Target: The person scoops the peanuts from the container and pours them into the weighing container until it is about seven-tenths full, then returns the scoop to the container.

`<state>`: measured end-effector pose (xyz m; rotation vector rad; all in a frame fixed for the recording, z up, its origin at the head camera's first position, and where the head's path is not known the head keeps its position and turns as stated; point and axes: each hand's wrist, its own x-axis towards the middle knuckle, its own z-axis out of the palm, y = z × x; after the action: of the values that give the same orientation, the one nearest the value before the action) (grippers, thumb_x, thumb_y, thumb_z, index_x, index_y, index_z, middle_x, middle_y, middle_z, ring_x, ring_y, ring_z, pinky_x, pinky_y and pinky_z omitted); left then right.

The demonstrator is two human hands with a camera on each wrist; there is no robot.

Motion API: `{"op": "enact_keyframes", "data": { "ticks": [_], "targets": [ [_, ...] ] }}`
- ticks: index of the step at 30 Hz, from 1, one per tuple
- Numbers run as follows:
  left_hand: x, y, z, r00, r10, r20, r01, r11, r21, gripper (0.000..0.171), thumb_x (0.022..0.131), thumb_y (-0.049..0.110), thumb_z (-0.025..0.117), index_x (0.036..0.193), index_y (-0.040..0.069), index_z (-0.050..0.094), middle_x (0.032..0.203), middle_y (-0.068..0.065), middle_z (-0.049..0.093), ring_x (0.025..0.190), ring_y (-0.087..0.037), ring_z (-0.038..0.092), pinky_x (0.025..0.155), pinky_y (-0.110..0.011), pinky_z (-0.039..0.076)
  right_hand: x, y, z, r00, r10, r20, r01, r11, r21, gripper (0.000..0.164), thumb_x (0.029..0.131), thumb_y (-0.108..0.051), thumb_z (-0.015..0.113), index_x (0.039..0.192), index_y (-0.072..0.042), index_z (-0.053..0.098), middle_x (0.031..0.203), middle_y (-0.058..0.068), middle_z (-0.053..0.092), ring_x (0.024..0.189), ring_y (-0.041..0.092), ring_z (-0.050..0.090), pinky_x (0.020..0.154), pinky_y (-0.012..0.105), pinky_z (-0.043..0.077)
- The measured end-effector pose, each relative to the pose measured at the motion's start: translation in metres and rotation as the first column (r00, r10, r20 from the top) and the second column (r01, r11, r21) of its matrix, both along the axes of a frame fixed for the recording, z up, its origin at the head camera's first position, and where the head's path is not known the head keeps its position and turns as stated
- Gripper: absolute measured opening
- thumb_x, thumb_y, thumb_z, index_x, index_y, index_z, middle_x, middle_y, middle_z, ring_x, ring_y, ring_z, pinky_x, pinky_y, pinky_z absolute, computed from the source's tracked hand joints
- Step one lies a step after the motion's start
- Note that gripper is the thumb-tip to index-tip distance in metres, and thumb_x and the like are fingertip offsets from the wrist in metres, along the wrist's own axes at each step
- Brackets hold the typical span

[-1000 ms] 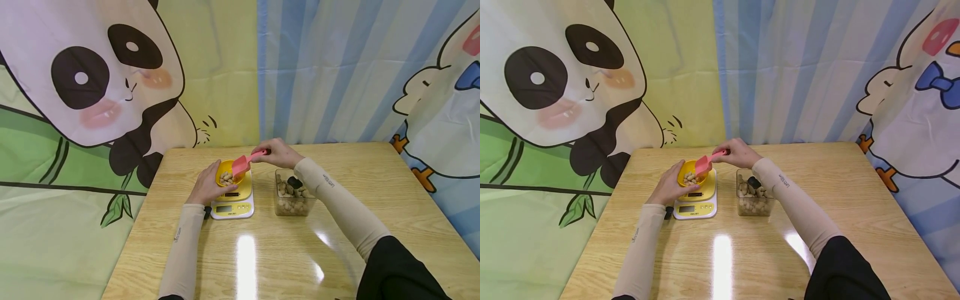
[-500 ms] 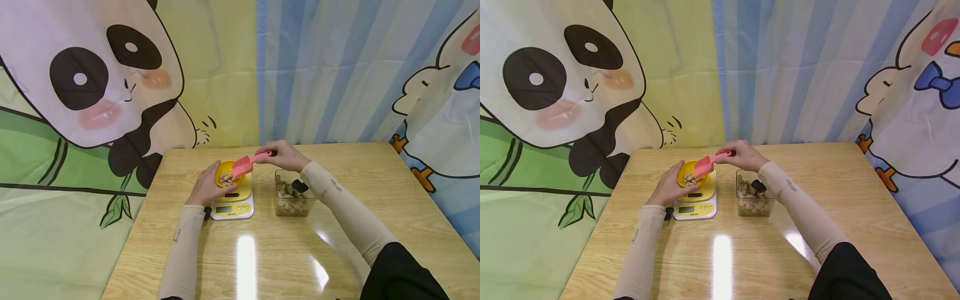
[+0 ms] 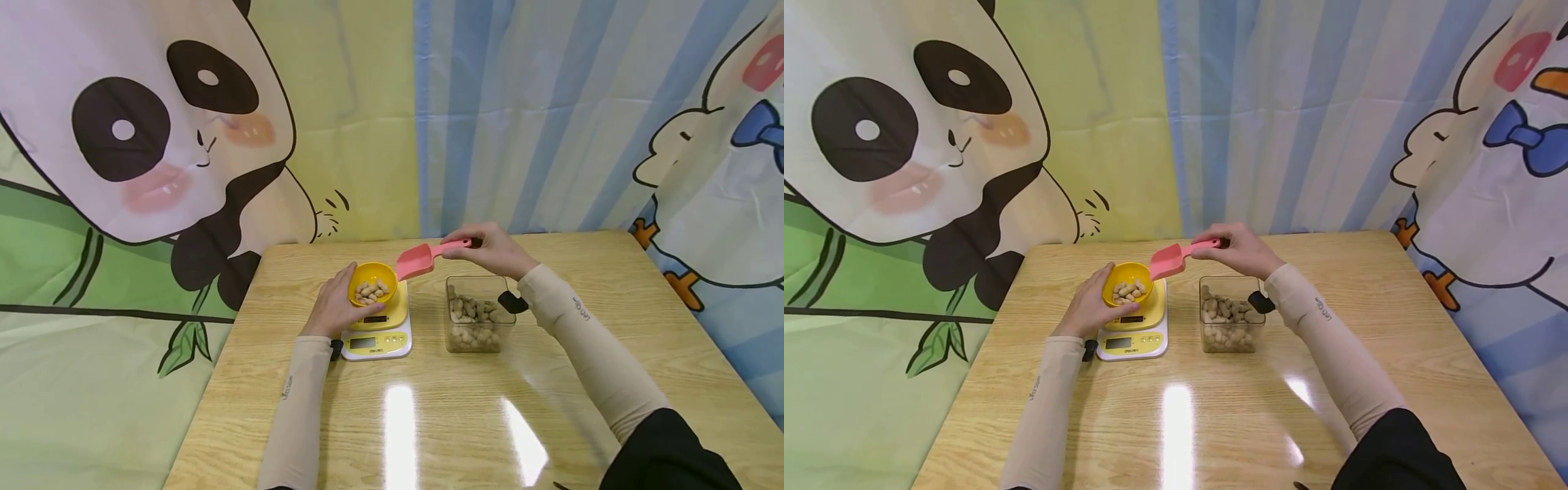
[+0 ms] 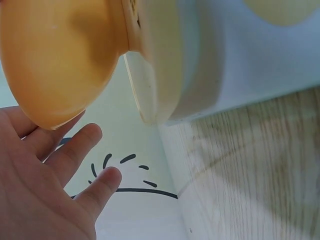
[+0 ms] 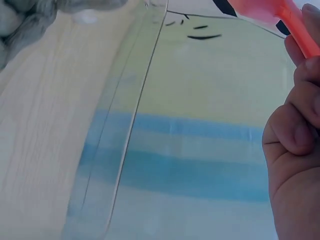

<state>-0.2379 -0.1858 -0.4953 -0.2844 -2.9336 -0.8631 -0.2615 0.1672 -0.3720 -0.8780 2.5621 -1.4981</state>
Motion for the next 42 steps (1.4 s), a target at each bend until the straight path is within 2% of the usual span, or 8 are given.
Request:
{"op": "enact_keyframes", "data": {
  "ticks": [5,9,12,17,24,31,38,42],
  "targets": [
    [0.0,0.001,-0.002,1.0,0.005,0.007,-0.005,1.0,0.001,0.124,0.069,0.081,0.072,0.164,0.02,0.021,0.164,-0.005,0.031,0.145,-0.035,0.035,0.119,-0.058,0.025,0.02,0.02,0.016,0.999,-0.049,-0.006,0.049,0.999,-0.017,0.025,0.094,-0.017,0.075,0.116,-0.006,0.076,0.095,0.01,0.07,0.066,0.018,0.049,0.059,0.027,0.044],
    [0.001,0.001,-0.001,1.0,-0.001,0.007,0.001,1.0,0.004,0.123,0.07,0.081,0.072,0.164,0.019,0.02,0.164,-0.006,0.03,0.145,-0.036,0.034,0.119,-0.059,0.024,0.026,0.04,0.016,0.995,-0.101,-0.018,0.1,0.995,-0.03,0.028,0.094,-0.017,0.075,0.119,-0.005,0.075,0.101,0.007,0.071,0.068,0.02,0.053,0.06,0.027,0.048],
    [0.001,0.001,0.0,1.0,-0.004,0.007,0.004,1.0,0.016,0.122,0.071,0.079,0.073,0.163,0.019,0.021,0.164,-0.006,0.031,0.145,-0.036,0.033,0.118,-0.06,0.024,0.031,0.055,0.014,0.991,-0.135,-0.025,0.134,0.99,-0.037,0.026,0.094,-0.017,0.075,0.118,-0.006,0.075,0.098,0.007,0.069,0.066,0.018,0.051,0.057,0.026,0.045],
    [0.002,0.001,0.0,1.0,-0.001,0.009,0.001,1.0,0.019,0.123,0.07,0.082,0.071,0.163,0.02,0.021,0.164,-0.004,0.03,0.146,-0.036,0.033,0.118,-0.06,0.025,0.041,0.076,0.007,0.986,-0.157,-0.05,0.155,0.987,-0.042,0.022,0.094,-0.014,0.075,0.115,-0.007,0.076,0.089,0.01,0.065,0.062,0.017,0.045,0.052,0.029,0.04],
    [0.002,-0.001,-0.001,1.0,-0.005,0.014,0.004,1.0,0.022,0.125,0.069,0.085,0.068,0.164,0.019,0.021,0.165,-0.005,0.029,0.147,-0.036,0.031,0.118,-0.06,0.024,0.054,0.094,-0.003,0.984,-0.168,-0.062,0.168,0.986,-0.003,0.021,0.093,-0.01,0.075,0.114,-0.006,0.076,0.091,0.009,0.069,0.059,0.016,0.048,0.051,0.028,0.043],
    [0.002,0.001,0.002,1.0,-0.002,0.02,0.001,1.0,0.031,0.122,0.071,0.077,0.074,0.164,0.022,0.019,0.165,-0.004,0.029,0.147,-0.034,0.032,0.118,-0.06,0.026,0.068,0.105,-0.016,0.977,-0.204,-0.062,0.208,0.976,0.065,0.02,0.093,-0.013,0.076,0.113,-0.008,0.077,0.089,0.006,0.068,0.062,0.017,0.05,0.053,0.027,0.045],
    [0.003,0.0,0.003,1.0,-0.006,0.014,0.005,1.0,0.021,0.122,0.072,0.075,0.076,0.164,0.02,0.019,0.165,-0.005,0.029,0.147,-0.034,0.033,0.116,-0.06,0.03,0.065,0.116,-0.039,0.976,-0.21,-0.058,0.215,0.972,0.096,0.021,0.093,-0.016,0.076,0.114,-0.015,0.077,0.09,0.003,0.068,0.064,0.019,0.051,0.054,0.028,0.047],
    [0.003,0.002,0.003,1.0,-0.007,0.013,0.007,1.0,0.018,0.123,0.071,0.074,0.077,0.164,0.02,0.017,0.165,-0.005,0.028,0.147,-0.033,0.032,0.117,-0.06,0.029,0.062,0.12,-0.046,0.974,-0.208,-0.086,0.218,0.968,0.128,0.02,0.093,-0.018,0.077,0.112,-0.018,0.077,0.086,0.001,0.066,0.062,0.017,0.048,0.053,0.028,0.044]
  ]
}}
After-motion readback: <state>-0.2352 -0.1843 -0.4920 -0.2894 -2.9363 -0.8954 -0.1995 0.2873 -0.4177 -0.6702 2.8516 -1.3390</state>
